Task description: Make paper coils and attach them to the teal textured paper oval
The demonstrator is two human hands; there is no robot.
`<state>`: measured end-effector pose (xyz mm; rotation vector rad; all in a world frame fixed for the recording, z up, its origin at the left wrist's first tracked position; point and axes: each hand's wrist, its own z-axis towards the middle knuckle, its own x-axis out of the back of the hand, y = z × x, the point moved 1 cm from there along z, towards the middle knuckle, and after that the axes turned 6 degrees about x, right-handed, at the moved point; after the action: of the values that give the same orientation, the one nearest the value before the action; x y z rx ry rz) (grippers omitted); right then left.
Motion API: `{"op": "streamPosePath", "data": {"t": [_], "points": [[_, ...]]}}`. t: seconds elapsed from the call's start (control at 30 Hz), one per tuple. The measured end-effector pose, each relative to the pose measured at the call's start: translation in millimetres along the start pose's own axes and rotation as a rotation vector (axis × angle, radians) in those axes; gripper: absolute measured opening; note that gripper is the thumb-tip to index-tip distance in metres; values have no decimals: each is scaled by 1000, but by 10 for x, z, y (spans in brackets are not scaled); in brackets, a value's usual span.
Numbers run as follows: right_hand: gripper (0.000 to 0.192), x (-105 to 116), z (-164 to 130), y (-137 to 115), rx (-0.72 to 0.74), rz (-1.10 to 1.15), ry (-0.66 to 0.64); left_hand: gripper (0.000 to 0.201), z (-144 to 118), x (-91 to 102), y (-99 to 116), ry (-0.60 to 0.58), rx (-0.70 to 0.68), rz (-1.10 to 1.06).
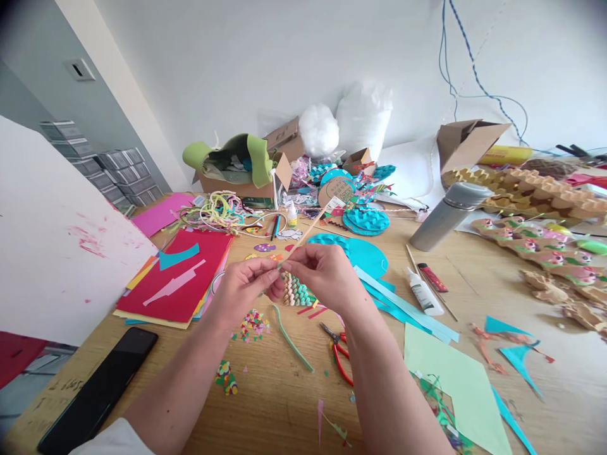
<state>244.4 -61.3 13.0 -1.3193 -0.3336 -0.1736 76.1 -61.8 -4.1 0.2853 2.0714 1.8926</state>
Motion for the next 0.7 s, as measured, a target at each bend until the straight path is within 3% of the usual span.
{"op": "streamPosePath", "data": {"t": [0.17, 0.4, 0.57, 0.7], "points": [[36, 8, -6, -16, -8, 39, -29, 27, 4, 28, 38, -167, 97, -151], [38, 42, 1, -43, 11, 124, -114, 26, 26, 65, -1, -271, 244, -314], [38, 82, -18, -57, 7, 229, -186, 23, 44, 75, -29, -427, 359, -485], [37, 100, -29, -54, 44, 188, -166, 23, 50, 50, -28, -400, 377, -503]]}}
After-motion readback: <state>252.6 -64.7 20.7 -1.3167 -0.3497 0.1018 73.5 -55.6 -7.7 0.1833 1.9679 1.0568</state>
